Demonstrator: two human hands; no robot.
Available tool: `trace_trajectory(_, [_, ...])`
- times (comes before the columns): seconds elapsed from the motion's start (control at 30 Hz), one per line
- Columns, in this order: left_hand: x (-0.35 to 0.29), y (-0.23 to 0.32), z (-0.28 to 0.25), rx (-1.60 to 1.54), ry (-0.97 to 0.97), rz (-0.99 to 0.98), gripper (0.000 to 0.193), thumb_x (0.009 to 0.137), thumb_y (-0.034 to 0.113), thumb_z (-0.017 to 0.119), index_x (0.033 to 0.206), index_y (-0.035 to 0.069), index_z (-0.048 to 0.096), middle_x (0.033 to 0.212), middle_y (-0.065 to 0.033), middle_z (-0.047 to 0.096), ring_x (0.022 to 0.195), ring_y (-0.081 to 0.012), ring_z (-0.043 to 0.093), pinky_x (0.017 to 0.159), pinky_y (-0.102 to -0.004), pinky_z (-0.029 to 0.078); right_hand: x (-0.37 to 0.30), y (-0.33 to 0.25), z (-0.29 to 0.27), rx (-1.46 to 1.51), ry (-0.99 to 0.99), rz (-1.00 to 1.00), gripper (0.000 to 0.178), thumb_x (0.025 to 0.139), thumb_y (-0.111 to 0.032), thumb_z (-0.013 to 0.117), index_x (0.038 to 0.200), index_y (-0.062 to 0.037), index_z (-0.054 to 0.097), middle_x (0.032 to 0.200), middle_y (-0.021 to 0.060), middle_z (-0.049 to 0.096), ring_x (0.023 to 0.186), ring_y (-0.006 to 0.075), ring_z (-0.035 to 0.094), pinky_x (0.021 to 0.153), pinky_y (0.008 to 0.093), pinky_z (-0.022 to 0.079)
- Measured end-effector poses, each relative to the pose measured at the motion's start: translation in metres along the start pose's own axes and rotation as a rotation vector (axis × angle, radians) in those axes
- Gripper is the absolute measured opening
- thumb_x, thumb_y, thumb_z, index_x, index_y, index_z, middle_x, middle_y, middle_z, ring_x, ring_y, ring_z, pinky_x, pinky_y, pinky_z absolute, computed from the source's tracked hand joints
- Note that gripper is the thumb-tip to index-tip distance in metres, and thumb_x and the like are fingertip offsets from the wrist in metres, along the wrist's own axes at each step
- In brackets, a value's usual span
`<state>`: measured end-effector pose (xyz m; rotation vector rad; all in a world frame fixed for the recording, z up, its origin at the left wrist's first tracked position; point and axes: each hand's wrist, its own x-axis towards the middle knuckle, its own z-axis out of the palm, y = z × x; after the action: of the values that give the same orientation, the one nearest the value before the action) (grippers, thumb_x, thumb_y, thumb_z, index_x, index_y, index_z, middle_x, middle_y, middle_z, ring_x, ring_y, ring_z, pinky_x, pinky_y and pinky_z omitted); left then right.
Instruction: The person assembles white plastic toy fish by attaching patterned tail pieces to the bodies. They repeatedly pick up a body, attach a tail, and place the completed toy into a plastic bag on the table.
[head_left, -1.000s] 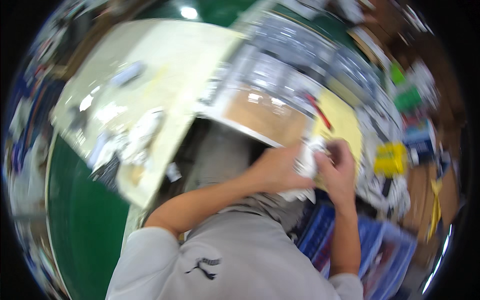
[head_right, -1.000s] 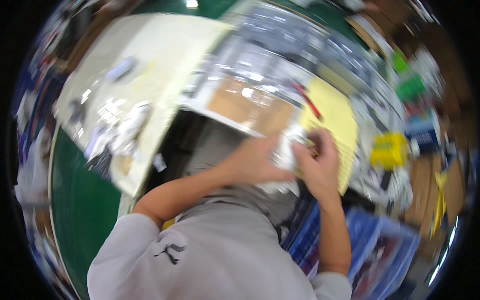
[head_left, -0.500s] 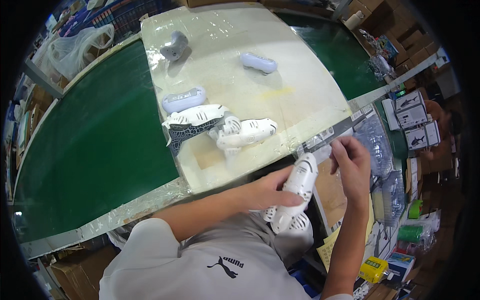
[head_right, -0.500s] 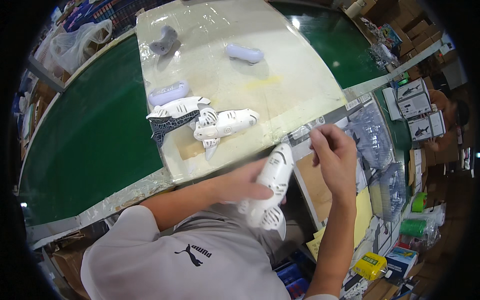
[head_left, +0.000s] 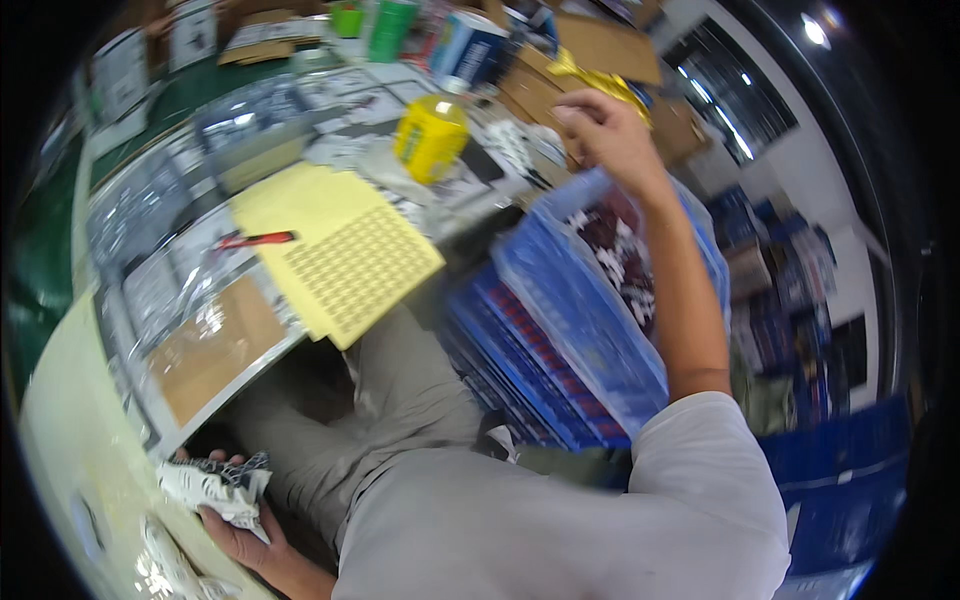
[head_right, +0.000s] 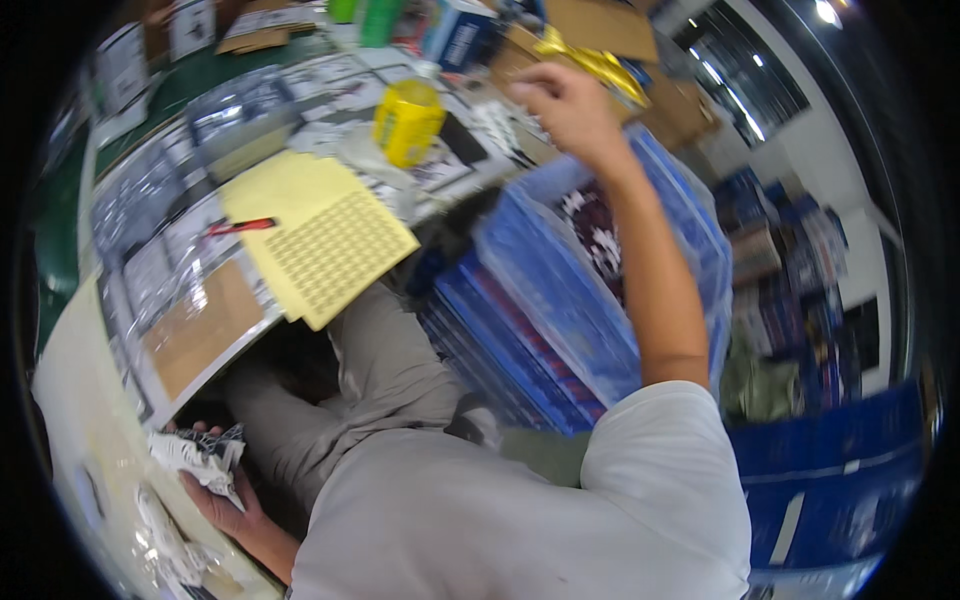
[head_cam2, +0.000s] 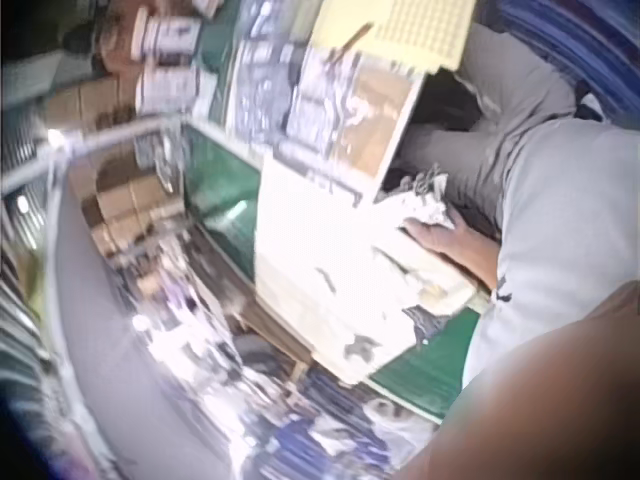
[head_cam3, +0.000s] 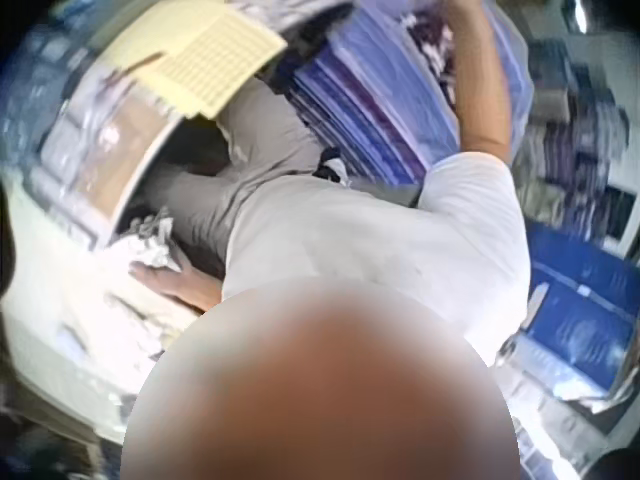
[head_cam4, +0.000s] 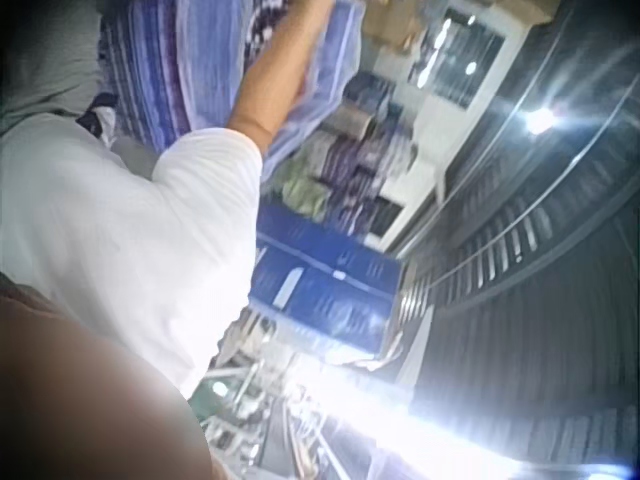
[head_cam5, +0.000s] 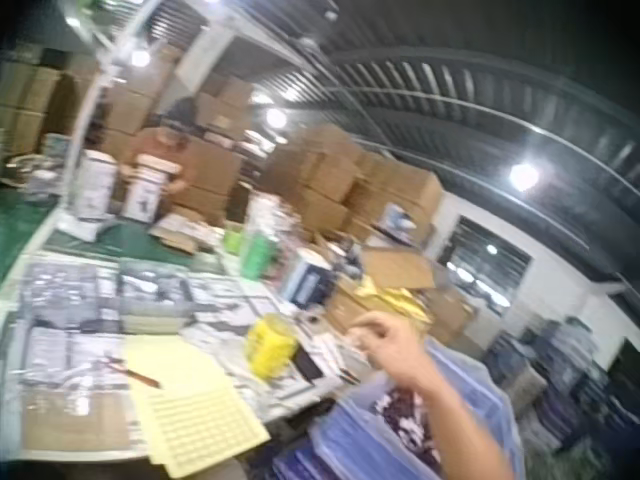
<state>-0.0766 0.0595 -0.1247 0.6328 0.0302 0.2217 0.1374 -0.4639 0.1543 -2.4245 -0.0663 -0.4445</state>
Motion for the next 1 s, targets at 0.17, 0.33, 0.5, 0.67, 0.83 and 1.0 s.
trace_trajectory(0.17, [0.019, 0.021, -0.009, 0.240, 0.150, -0.012, 0.068, 0.110, 0.041, 0.051, 0.165, 0.004, 0.033, 0.150, -0.0217, 0.055, 0.135, -0.0363, 0.057, 0.116, -0.0484, 0.045, -0.099, 0.184, -0.174, -0.438, 0.025, 0.539, 0.019, 0.092, -0.020, 0.069, 0.096, -0.0035, 0.079, 0.078, 0.0062, 0.073, 0.066, 0.0150, 0.067, 0.056, 0.0347, 0.052])
trace_trajectory(0.33, [0.035, 0.086, 0.025, 0.948, 0.493, 0.144, 0.076, 0.101, 0.031, 0.062, 0.158, -0.010, 0.033, 0.148, -0.0322, 0.051, 0.136, -0.0404, 0.053, 0.118, -0.0517, 0.040, -0.209, 0.359, -0.174, -0.269, -0.099, 0.925, 0.012, 0.091, -0.015, 0.067, 0.087, -0.0047, 0.072, 0.074, 0.0036, 0.068, 0.055, 0.0153, 0.062, 0.044, 0.0336, 0.050])
trace_trajectory(0.5, [0.061, 0.159, 0.073, 1.568, 0.589, 0.130, 0.076, 0.096, 0.023, 0.070, 0.151, -0.020, 0.038, 0.144, -0.0364, 0.052, 0.132, -0.0418, 0.054, 0.114, -0.0534, 0.041, -0.239, 0.466, -0.126, -0.328, -0.312, 1.088, 0.018, 0.091, -0.014, 0.060, 0.087, -0.0027, 0.073, 0.078, 0.0097, 0.073, 0.059, 0.0221, 0.068, 0.051, 0.0398, 0.059])
trace_trajectory(0.67, [0.108, 0.206, 0.055, 1.932, 0.501, 0.098, 0.072, 0.100, 0.029, 0.066, 0.152, -0.015, 0.041, 0.146, -0.0332, 0.053, 0.133, -0.0405, 0.054, 0.114, -0.0510, 0.042, -0.241, 0.533, -0.074, -0.504, -0.483, 0.881, 0.032, 0.092, -0.023, 0.059, 0.091, 0.0034, 0.077, 0.092, 0.0214, 0.078, 0.074, 0.0329, 0.076, 0.064, 0.0417, 0.063])
trace_trajectory(0.83, [0.158, 0.259, 0.000, 2.254, 0.457, -0.010, 0.069, 0.103, 0.035, 0.062, 0.152, -0.011, 0.044, 0.147, -0.0301, 0.054, 0.135, -0.0391, 0.054, 0.114, -0.0485, 0.042, -0.245, 0.580, -0.018, -0.801, -0.552, 0.607, 0.037, 0.093, -0.028, 0.062, 0.103, 0.0037, 0.077, 0.105, 0.0310, 0.074, 0.103, 0.0453, 0.073, 0.093, 0.0521, 0.058])
trace_trajectory(1.0, [0.188, 0.307, -0.056, 2.476, 0.418, -0.119, 0.067, 0.107, 0.041, 0.058, 0.153, -0.006, 0.047, 0.149, -0.0270, 0.055, 0.136, -0.0378, 0.054, 0.114, -0.0461, 0.043, -0.243, 0.582, 0.020, -0.594, -0.074, 0.909, 0.047, 0.085, -0.034, 0.073, 0.109, 0.0065, 0.075, 0.110, 0.0353, 0.072, 0.111, 0.0489, 0.070, 0.097, 0.0534, 0.057])
